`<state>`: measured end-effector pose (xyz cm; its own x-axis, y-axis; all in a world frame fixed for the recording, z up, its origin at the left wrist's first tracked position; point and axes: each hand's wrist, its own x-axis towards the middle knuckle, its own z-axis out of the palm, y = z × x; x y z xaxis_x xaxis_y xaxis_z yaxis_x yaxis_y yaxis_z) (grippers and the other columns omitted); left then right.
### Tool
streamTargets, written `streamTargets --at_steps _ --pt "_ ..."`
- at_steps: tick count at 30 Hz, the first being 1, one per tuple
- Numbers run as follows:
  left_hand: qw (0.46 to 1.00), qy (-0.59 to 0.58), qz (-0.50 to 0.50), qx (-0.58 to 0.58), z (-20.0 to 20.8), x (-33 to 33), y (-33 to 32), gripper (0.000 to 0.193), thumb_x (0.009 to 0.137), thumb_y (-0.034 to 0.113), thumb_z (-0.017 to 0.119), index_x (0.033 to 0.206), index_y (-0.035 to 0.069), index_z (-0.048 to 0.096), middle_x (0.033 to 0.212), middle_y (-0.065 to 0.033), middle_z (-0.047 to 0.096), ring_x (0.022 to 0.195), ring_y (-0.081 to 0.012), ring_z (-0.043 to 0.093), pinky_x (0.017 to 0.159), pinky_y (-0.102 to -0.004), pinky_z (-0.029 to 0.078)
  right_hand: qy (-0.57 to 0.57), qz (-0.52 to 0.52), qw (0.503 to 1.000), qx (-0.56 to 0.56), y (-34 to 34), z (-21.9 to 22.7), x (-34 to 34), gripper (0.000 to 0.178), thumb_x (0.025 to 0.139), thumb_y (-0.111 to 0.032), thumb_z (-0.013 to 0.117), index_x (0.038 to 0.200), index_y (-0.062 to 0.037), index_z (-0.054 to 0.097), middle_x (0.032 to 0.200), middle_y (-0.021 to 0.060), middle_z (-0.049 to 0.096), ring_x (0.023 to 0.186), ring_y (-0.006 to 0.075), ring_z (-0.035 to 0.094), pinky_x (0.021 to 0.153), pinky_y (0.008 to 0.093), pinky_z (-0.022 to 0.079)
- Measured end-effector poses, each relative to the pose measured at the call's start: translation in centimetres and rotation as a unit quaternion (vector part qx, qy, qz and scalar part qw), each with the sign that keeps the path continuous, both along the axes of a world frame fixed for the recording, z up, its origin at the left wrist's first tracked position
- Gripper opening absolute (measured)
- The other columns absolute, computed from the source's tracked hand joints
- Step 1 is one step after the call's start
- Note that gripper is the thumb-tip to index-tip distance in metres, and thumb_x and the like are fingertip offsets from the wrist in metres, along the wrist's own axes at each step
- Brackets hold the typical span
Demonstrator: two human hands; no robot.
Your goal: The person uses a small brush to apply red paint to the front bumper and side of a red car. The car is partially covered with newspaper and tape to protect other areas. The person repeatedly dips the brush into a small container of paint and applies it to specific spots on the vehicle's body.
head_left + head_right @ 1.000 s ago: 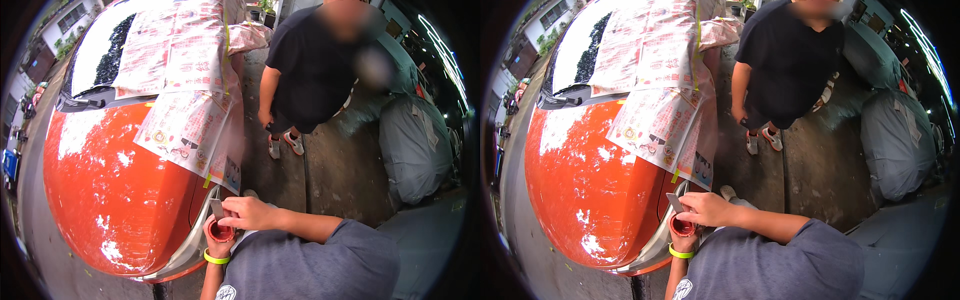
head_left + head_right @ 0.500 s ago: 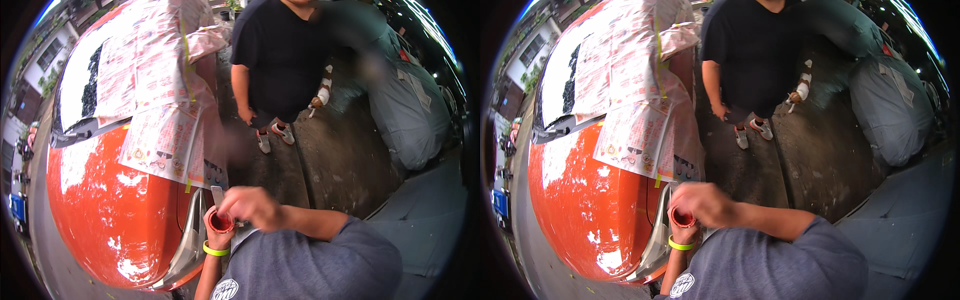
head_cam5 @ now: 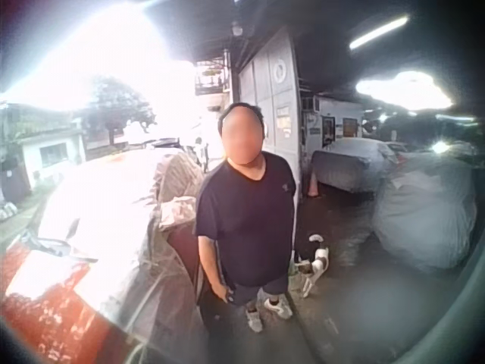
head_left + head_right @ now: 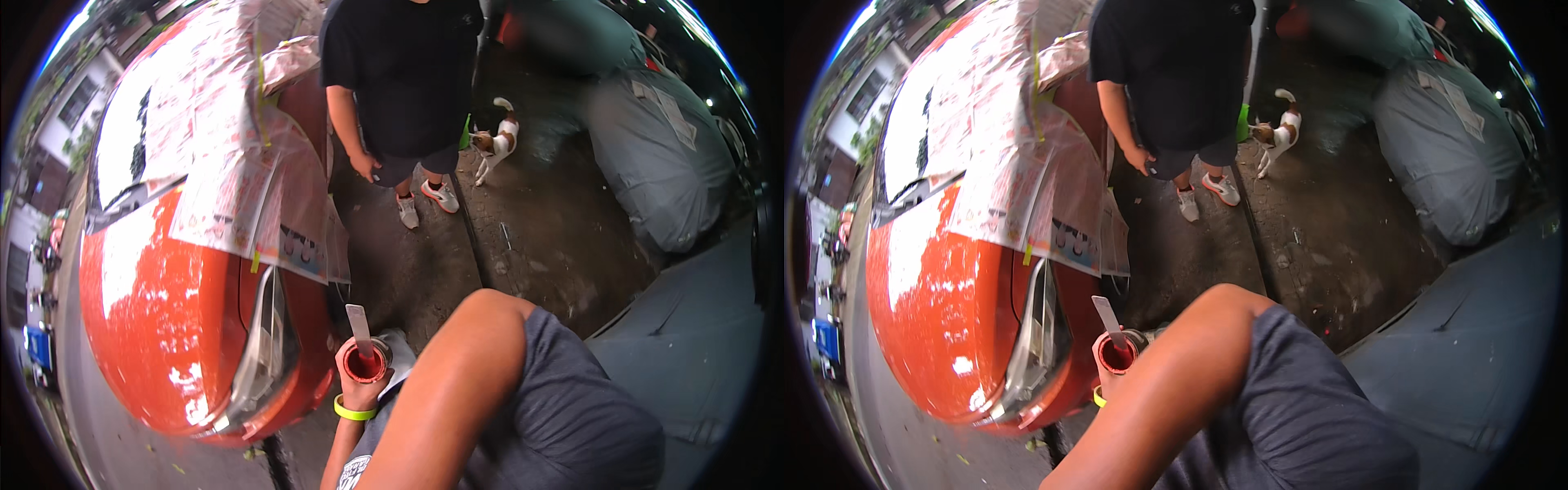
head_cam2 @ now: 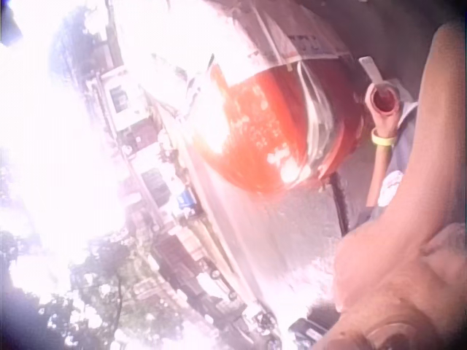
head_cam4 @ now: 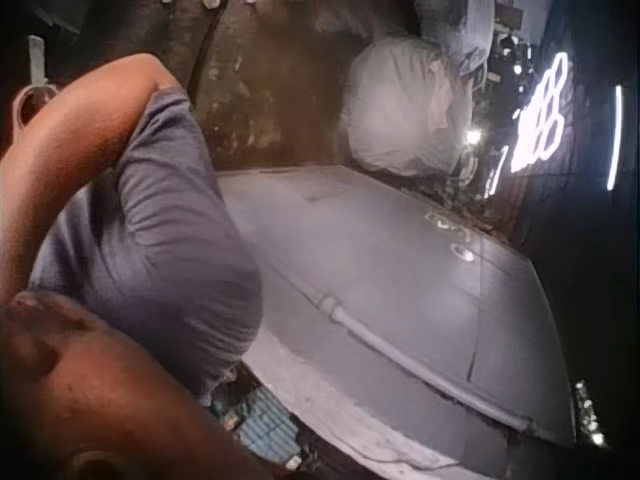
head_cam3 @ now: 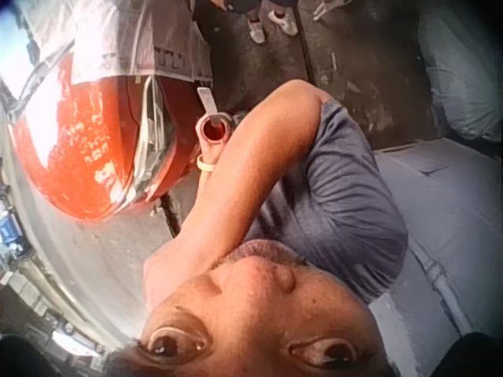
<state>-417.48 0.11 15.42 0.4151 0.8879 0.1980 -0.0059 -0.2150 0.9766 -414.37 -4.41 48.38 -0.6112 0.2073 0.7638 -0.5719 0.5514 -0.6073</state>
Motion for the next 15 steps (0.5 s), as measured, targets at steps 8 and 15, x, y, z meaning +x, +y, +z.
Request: streamTargets --at_steps 8,15 --pt "0.996 -0.004 -0.012 -0.088 -0.3 -0.2 -9.3 0.098 0.064 0.004 0.096 0.147 0.004 0.043 0.145 -0.0130 0.052 0.135 -0.0263 0.054 0.117 -0.0416 0.043 -0.105 -0.104 0.986 0.078 -6.8 -1.2 11.5 0.014 0.085 -0.024 0.065 0.079 -0.0113 0.064 0.075 0.0081 0.068 0.072 0.0260 0.071 0.060 0.0405 0.054" --pt "0.997 -0.004 -0.016 -0.081 1.5 0.2 -11.4 0.093 0.067 0.005 0.095 0.147 0.005 0.045 0.146 -0.0129 0.052 0.136 -0.0273 0.054 0.118 -0.0413 0.043 -0.079 -0.067 0.994 -0.017 -11.4 -3.3 15.6 0.021 0.082 -0.027 0.068 0.075 -0.0132 0.054 0.074 0.0026 0.058 0.066 0.0236 0.064 0.055 0.0371 0.047"
